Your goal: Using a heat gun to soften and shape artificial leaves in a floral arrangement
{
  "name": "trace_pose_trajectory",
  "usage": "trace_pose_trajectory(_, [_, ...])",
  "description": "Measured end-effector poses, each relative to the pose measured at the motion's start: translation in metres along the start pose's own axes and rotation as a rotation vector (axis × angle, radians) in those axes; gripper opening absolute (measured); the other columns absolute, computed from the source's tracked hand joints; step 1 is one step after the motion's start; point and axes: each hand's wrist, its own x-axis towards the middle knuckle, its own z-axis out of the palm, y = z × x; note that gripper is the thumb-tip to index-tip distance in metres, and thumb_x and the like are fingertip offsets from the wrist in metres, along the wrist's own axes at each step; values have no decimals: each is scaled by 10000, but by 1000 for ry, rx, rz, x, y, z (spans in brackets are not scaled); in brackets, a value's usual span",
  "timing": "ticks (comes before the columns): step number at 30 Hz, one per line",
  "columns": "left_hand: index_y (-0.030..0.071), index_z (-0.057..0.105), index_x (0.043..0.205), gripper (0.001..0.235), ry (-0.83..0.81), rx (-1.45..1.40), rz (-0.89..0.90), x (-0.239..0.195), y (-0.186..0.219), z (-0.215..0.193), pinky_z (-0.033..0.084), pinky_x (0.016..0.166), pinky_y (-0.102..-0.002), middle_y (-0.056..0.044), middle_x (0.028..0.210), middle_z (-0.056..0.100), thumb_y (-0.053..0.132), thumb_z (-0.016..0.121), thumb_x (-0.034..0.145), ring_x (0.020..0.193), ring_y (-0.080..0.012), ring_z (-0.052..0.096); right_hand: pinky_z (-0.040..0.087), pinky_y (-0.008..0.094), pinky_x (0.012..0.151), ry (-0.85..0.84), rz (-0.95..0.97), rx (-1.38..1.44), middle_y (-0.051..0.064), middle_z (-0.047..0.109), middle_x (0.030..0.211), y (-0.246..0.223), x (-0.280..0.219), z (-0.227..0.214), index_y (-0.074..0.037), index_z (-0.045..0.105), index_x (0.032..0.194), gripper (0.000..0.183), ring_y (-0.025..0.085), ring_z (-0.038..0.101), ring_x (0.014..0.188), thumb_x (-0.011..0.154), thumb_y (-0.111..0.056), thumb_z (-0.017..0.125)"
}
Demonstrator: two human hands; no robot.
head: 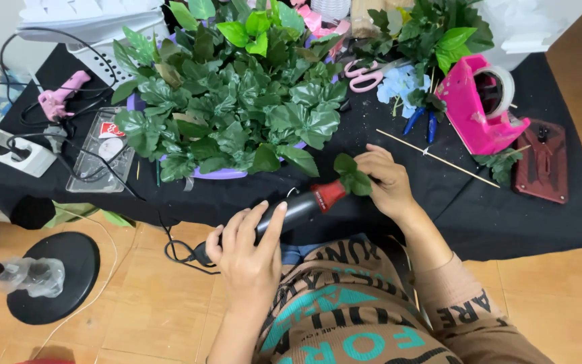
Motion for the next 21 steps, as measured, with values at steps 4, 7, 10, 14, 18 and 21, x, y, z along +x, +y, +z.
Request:
trace_pose_trajectory(4, [250, 725, 1194, 352, 47, -8, 7, 8, 7, -9, 316, 996, -426, -35, 1175, 698, -14, 607, 992, 1031, -243, 677, 365, 493, 1191, -20, -3, -25, 18, 744, 1030, -9, 5, 1, -147, 731, 960, 116, 208, 723, 1040, 1027, -189, 647])
trace_pose_trajectory(7, [254, 715, 1226, 312, 24, -24, 48, 6, 10, -3, 311, 992, -417, -42, 1189, 702, 37, 642, 1014, 1034, -256, 689, 334, 517, 1229, -37, -49, 14, 5, 740, 1079, -6, 0, 0, -174, 754, 994, 99, 230, 691, 1121, 993, -105, 683])
trace_pose_trajectory(10, [261, 692, 1274, 352, -32, -48, 57, 1, 9, 7, 343, 974, -438, -49, 1214, 699, 41, 652, 1002, 1051, -256, 666, 351, 554, 1217, 9, -79, -6, 47, 728, 1026, -4, 2, -2, -113, 729, 958, 148, 256, 708, 1069, 964, 28, 682])
trace_pose_trajectory(14, [264, 686, 1275, 342, -44, -19, 30, -3, 7, 2, 333, 978, -433, -40, 1221, 691, 64, 661, 999, 1053, -246, 659, 378, 517, 1204, 63, 25, -6, 18, 731, 1049, -6, 2, -2, -136, 734, 980, 111, 216, 714, 1031, 991, -69, 647])
trace_pose_trajectory(18, [265, 713, 1235, 339, 25, 5, 4, 5, 7, -9, 321, 1002, -433, -35, 1204, 697, 36, 658, 992, 1049, -245, 668, 407, 520, 1176, 103, 12, -112, 59, 730, 1034, 0, 2, 1, -77, 699, 908, 178, 233, 705, 1033, 960, 84, 643])
trace_pose_trajectory(21, [267, 704, 1237, 335, 25, -7, 22, 10, 10, -2, 319, 979, -423, -28, 1205, 698, 38, 634, 1003, 1049, -236, 688, 352, 520, 1209, 58, -47, -101, 22, 715, 1038, -9, 3, 1, -136, 750, 961, 164, 219, 700, 1058, 978, 13, 686])
